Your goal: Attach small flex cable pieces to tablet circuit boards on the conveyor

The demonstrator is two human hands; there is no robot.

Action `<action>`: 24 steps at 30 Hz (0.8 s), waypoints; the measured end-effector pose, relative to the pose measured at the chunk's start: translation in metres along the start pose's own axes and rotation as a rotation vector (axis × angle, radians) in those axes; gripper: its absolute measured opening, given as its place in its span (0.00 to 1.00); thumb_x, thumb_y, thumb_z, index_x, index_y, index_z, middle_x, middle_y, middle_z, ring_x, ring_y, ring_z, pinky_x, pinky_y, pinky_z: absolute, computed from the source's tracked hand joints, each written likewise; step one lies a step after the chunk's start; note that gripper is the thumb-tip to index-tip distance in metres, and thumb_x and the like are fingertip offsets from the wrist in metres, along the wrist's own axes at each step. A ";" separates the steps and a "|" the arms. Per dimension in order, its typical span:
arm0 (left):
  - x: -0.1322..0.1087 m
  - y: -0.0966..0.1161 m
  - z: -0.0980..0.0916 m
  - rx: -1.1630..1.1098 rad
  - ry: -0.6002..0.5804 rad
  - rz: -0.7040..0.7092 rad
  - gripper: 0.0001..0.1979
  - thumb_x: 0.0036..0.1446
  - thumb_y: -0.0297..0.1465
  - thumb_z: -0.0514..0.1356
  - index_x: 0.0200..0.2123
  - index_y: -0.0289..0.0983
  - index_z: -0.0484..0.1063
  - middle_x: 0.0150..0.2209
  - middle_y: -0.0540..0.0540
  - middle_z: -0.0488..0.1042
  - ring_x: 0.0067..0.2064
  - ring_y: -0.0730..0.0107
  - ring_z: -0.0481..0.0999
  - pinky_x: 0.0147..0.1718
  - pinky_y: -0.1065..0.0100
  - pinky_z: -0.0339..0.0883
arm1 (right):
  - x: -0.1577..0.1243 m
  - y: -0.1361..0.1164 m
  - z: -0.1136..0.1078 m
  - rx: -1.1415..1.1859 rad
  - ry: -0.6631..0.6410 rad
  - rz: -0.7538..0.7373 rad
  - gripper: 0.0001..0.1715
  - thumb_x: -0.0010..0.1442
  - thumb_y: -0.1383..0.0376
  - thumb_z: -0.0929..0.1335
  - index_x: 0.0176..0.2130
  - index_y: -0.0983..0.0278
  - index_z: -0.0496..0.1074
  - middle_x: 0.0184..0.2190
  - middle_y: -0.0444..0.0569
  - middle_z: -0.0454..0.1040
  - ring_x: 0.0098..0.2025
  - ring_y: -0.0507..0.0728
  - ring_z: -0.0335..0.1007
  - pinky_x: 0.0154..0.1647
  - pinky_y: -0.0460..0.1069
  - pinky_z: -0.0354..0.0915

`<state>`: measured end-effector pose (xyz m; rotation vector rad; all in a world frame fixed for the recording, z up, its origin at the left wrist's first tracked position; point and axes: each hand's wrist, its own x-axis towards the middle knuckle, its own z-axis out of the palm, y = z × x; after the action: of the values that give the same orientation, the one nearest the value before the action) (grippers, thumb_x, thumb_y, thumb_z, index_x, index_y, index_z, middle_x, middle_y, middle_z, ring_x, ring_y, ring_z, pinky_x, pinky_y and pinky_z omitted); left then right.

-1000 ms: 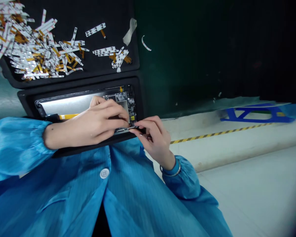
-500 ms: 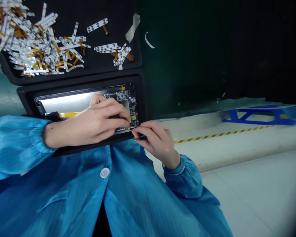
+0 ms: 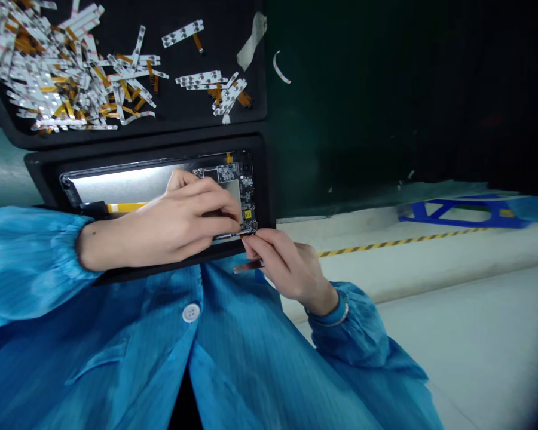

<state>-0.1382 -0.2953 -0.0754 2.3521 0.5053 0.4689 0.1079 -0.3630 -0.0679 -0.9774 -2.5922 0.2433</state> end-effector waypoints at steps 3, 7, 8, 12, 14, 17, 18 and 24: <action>0.000 0.000 0.000 0.008 0.011 0.007 0.11 0.69 0.26 0.52 0.49 0.34 0.72 0.50 0.41 0.73 0.51 0.55 0.70 0.46 0.56 0.57 | -0.001 0.005 -0.001 0.007 -0.027 -0.068 0.10 0.66 0.75 0.66 0.48 0.79 0.71 0.39 0.60 0.78 0.32 0.55 0.76 0.24 0.47 0.69; 0.001 0.000 0.001 -0.003 0.005 0.002 0.11 0.69 0.26 0.53 0.50 0.33 0.72 0.51 0.40 0.73 0.52 0.54 0.70 0.47 0.55 0.59 | 0.001 0.009 -0.002 -0.024 -0.017 -0.098 0.09 0.66 0.76 0.66 0.46 0.79 0.71 0.39 0.60 0.78 0.33 0.56 0.76 0.23 0.48 0.69; 0.001 0.000 0.001 0.000 0.003 0.003 0.11 0.69 0.26 0.53 0.50 0.33 0.72 0.51 0.40 0.73 0.52 0.54 0.70 0.47 0.55 0.59 | 0.002 0.010 -0.002 -0.035 -0.010 -0.112 0.09 0.66 0.77 0.66 0.46 0.79 0.71 0.38 0.60 0.79 0.33 0.56 0.76 0.23 0.48 0.69; 0.001 -0.001 0.001 -0.003 0.015 0.010 0.12 0.68 0.26 0.52 0.50 0.34 0.72 0.51 0.40 0.73 0.51 0.54 0.71 0.46 0.54 0.58 | 0.007 0.015 -0.006 -0.063 -0.012 -0.210 0.09 0.67 0.78 0.64 0.44 0.79 0.72 0.37 0.60 0.79 0.33 0.55 0.75 0.24 0.47 0.70; 0.001 -0.001 0.001 -0.003 0.016 0.012 0.12 0.68 0.26 0.52 0.49 0.35 0.72 0.51 0.40 0.74 0.51 0.55 0.71 0.46 0.54 0.58 | 0.010 0.018 -0.008 -0.065 -0.027 -0.242 0.09 0.67 0.79 0.63 0.43 0.79 0.72 0.36 0.59 0.79 0.32 0.55 0.75 0.24 0.47 0.69; 0.001 -0.002 0.002 0.009 0.008 0.008 0.12 0.68 0.26 0.51 0.49 0.35 0.72 0.51 0.40 0.74 0.51 0.55 0.71 0.46 0.55 0.59 | 0.012 0.020 -0.010 -0.063 -0.048 -0.264 0.09 0.67 0.78 0.63 0.43 0.79 0.72 0.36 0.59 0.79 0.32 0.55 0.74 0.24 0.47 0.69; 0.001 -0.002 0.003 0.007 0.009 0.003 0.12 0.68 0.26 0.51 0.49 0.35 0.73 0.51 0.40 0.74 0.51 0.55 0.71 0.46 0.55 0.59 | 0.012 0.020 -0.010 -0.062 -0.048 -0.264 0.08 0.67 0.78 0.63 0.43 0.79 0.72 0.36 0.59 0.79 0.32 0.55 0.75 0.24 0.47 0.69; 0.000 -0.002 0.003 -0.025 0.010 -0.019 0.13 0.68 0.27 0.51 0.48 0.36 0.74 0.51 0.40 0.74 0.52 0.54 0.71 0.47 0.55 0.62 | 0.006 0.019 -0.004 -0.058 0.009 -0.218 0.07 0.65 0.78 0.67 0.43 0.80 0.73 0.36 0.60 0.78 0.32 0.56 0.75 0.24 0.46 0.70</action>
<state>-0.1370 -0.2955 -0.0788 2.3203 0.5234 0.4754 0.1161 -0.3447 -0.0682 -0.7044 -2.6831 0.1067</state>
